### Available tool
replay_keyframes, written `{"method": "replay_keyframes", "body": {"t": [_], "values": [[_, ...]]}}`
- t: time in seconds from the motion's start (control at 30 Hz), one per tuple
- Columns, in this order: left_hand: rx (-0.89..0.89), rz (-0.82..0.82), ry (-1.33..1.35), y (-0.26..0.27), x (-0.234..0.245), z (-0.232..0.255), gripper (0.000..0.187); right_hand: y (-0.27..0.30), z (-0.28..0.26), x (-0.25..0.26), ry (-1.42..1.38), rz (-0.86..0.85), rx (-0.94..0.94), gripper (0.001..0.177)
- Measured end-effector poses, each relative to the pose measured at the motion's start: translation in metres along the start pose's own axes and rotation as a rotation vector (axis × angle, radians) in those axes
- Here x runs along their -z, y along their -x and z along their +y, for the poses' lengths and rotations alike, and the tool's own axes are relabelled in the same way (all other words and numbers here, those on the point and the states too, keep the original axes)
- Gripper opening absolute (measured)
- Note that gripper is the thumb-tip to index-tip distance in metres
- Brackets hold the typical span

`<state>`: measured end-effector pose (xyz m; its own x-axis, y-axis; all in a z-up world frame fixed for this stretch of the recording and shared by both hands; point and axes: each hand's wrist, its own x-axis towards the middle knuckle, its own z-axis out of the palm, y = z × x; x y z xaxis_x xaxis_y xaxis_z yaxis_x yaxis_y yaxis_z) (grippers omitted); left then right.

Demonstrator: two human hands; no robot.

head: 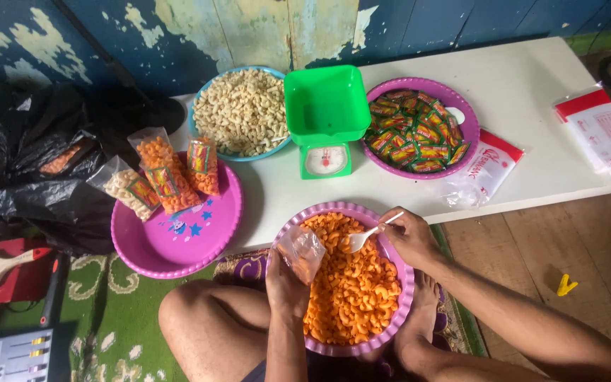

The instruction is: A person sitting on the floor uses a spoon to scoop orange snacks from a bowl into a small plastic bag, then empties it and repeats.

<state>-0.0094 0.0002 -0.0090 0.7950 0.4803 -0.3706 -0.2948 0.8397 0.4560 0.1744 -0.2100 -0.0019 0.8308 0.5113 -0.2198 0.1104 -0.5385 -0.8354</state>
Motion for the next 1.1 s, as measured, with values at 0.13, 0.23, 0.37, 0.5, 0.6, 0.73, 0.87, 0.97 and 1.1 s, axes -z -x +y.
{"method": "replay_keyframes", "body": {"t": [0.13,0.23,0.37,0.5,0.6,0.73,0.87,0.97,1.1], "values": [[0.077,0.160,-0.022,0.005,-0.017,0.007,0.057,-0.001,0.009,-0.005,-0.060,-0.013,0.003,0.015],[0.049,0.117,-0.019,0.003,-0.011,0.005,0.057,0.001,-0.003,-0.001,-0.112,0.001,-0.053,0.016],[0.079,0.219,0.000,0.003,-0.012,0.009,0.061,0.003,-0.043,0.011,-0.322,0.038,-0.169,0.014],[0.095,0.278,0.004,0.004,-0.016,0.012,0.065,0.005,-0.079,0.020,-0.485,0.066,0.064,0.020],[0.021,0.203,0.014,0.012,-0.034,0.014,0.062,0.015,-0.107,0.018,-0.352,0.098,0.238,0.020],[0.137,0.271,0.003,0.015,-0.043,0.007,0.061,0.033,-0.135,0.002,-0.075,0.067,0.364,0.017],[0.225,0.124,0.196,0.011,-0.018,-0.016,0.059,0.051,-0.159,-0.006,0.170,0.107,0.865,0.019],[0.243,0.067,0.361,0.008,-0.003,-0.022,0.054,0.058,-0.169,-0.004,0.310,0.178,1.069,0.022],[0.225,0.129,0.205,0.012,-0.017,-0.014,0.055,0.058,-0.166,-0.002,0.378,0.193,1.128,0.021]]}}
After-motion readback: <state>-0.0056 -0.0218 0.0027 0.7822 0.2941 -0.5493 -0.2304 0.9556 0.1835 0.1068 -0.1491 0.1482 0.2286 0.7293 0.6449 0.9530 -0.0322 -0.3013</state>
